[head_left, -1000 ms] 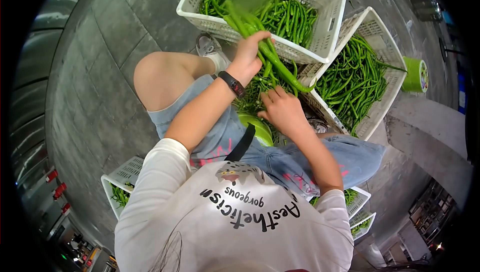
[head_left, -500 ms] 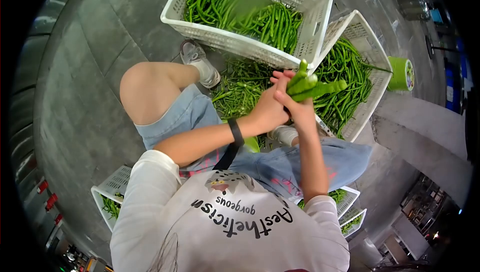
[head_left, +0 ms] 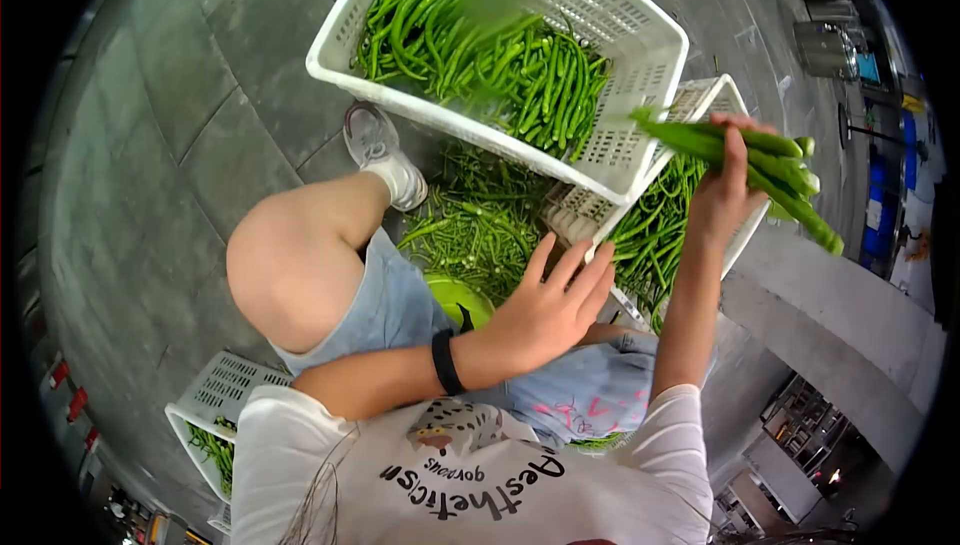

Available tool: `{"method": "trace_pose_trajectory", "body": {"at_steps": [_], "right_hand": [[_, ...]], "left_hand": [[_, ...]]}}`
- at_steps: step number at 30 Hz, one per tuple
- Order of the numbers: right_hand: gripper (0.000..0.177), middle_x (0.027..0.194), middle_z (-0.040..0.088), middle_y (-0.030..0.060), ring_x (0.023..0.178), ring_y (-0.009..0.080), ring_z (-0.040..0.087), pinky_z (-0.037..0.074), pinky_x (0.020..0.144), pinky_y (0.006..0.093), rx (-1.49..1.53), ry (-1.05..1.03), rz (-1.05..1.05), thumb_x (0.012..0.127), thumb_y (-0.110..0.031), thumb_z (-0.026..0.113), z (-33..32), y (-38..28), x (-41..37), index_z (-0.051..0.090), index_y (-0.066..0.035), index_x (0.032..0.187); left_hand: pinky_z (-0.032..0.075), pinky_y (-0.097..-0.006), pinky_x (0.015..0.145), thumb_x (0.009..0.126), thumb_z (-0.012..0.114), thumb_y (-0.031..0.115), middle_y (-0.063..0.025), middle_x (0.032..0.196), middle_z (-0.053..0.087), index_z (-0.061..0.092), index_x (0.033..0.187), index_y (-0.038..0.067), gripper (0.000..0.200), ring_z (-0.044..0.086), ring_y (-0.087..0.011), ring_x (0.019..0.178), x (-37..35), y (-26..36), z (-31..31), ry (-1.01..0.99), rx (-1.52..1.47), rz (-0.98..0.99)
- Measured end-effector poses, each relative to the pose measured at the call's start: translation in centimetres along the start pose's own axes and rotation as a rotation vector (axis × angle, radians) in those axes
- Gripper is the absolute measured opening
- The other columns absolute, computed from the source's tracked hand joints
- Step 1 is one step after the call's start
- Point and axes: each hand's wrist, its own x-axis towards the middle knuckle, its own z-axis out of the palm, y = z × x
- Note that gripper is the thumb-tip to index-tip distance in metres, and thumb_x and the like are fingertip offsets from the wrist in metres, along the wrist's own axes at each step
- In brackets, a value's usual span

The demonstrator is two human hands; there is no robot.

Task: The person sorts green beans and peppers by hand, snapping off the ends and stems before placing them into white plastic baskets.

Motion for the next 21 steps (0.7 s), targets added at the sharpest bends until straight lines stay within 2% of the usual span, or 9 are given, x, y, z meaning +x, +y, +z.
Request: {"method": "trace_pose_trajectory", "body": {"at_steps": [2, 5, 6, 8, 10, 12, 15, 18, 21], "right_hand": [[0.021, 0.093, 0.06, 0.0097, 0.085, 0.0223, 0.06, 0.049, 0.083, 0.0363, -0.386, -0.169, -0.258, 0.082, 0.002, 0.06, 1.5, 3.5, 2.9, 0.051, -0.003, 0.1], [0.029, 0.096, 0.06, 0.0061, 0.092, 0.0221, 0.057, 0.041, 0.094, 0.0434, -0.725, -0.727, -0.538, 0.072, 0.004, 0.062, 1.2, 11.6, 5.5, 0.053, -0.008, 0.097], [0.028, 0.098, 0.059, 0.0042, 0.094, 0.022, 0.057, 0.039, 0.098, 0.0455, -0.875, -0.921, -0.801, 0.071, 0.001, 0.062, 2.4, 13.5, 5.7, 0.053, -0.01, 0.096], [0.019, 0.102, 0.058, 0.0001, 0.101, 0.0195, 0.054, 0.033, 0.105, 0.0481, -1.07, -1.264, -0.901, 0.076, -0.008, 0.058, 1.8, 20.7, 4.2, 0.055, -0.012, 0.094], [0.016, 0.106, 0.058, -0.0022, 0.112, 0.0181, 0.05, 0.022, 0.11, 0.0553, -1.389, -1.592, -0.775, 0.082, -0.015, 0.055, 0.6, 24.9, 1.5, 0.057, -0.014, 0.098], [0.027, 0.12, 0.053, 0.0017, 0.132, 0.02, 0.033, 0.01, 0.104, 0.0727, -1.522, -1.735, -0.487, 0.085, -0.018, 0.056, -0.4, 27.8, -1.2, 0.06, -0.019, 0.112], [0.035, 0.124, 0.05, 0.0075, 0.13, 0.0264, 0.032, 0.023, 0.095, 0.0742, -1.676, -1.661, -0.18, 0.075, -0.024, 0.066, 1.4, 28.4, -3.1, 0.063, -0.015, 0.108], [0.024, 0.11, 0.059, 0.0098, 0.113, 0.027, 0.052, 0.044, 0.088, 0.0523, -1.432, -1.598, -0.123, 0.075, -0.018, 0.062, 6.2, 26.9, -3.9, 0.064, -0.009, 0.097], [0.029, 0.096, 0.065, 0.0165, 0.087, 0.0327, 0.065, 0.053, 0.073, 0.0423, -1.327, -1.443, 0.259, 0.078, -0.029, 0.062, 8.8, 29.9, -6.7, 0.064, -0.005, 0.094]], "left_hand": [[0.036, -0.0527, 0.098, 0.076, 0.059, 0.019, -0.018, 0.127, 0.048, 0.057, 0.113, -0.001, 0.042, 0.046, -0.0319, 0.117, -0.3, -0.4, 0.7, -0.05, 0.057, 0.075], [0.038, -0.0529, 0.096, 0.078, 0.054, 0.019, -0.0176, 0.123, 0.051, 0.058, 0.112, -0.001, 0.04, 0.048, -0.0323, 0.114, -0.6, -0.5, 1.1, -0.199, 0.029, 0.096], [0.038, -0.0531, 0.096, 0.077, 0.054, 0.019, -0.018, 0.123, 0.051, 0.058, 0.113, -0.001, 0.041, 0.048, -0.0324, 0.113, -0.7, -0.6, 1.2, -0.251, 0.021, 0.113], [0.039, -0.0541, 0.094, 0.078, 0.053, 0.019, -0.0183, 0.122, 0.051, 0.057, 0.114, -0.001, 0.041, 0.048, -0.0328, 0.113, -0.9, -0.6, 1.5, -0.31, -0.038, 0.095], [0.039, -0.0551, 0.093, 0.078, 0.053, 0.019, -0.0185, 0.122, 0.051, 0.057, 0.114, -0.001, 0.041, 0.048, -0.0334, 0.112, -0.9, -0.9, 1.8, -0.373, -0.045, 0.076], [0.039, -0.0563, 0.092, 0.079, 0.052, 0.019, -0.0185, 0.122, 0.051, 0.057, 0.114, -0.001, 0.041, 0.048, -0.0339, 0.111, -0.9, -1.3, 1.8, -0.447, -0.005, 0.062], [0.039, -0.0577, 0.091, 0.081, 0.051, 0.019, -0.019, 0.121, 0.052, 0.057, 0.116, -0.001, 0.041, 0.049, -0.0359, 0.11, -0.8, -1.7, 1.9, -0.575, 0.049, 0.009], [0.039, -0.0588, 0.091, 0.082, 0.051, 0.019, -0.0205, 0.12, 0.052, 0.056, 0.118, -0.001, 0.041, 0.049, -0.0369, 0.109, -1.2, -0.9, 2.6, -0.622, 0.042, -0.026], [0.038, -0.06, 0.091, 0.082, 0.051, 0.018, -0.022, 0.119, 0.052, 0.056, 0.118, -0.003, 0.042, 0.049, -0.0371, 0.109, -1.4, -0.8, 2.6, -0.61, 0.013, -0.013]]}}
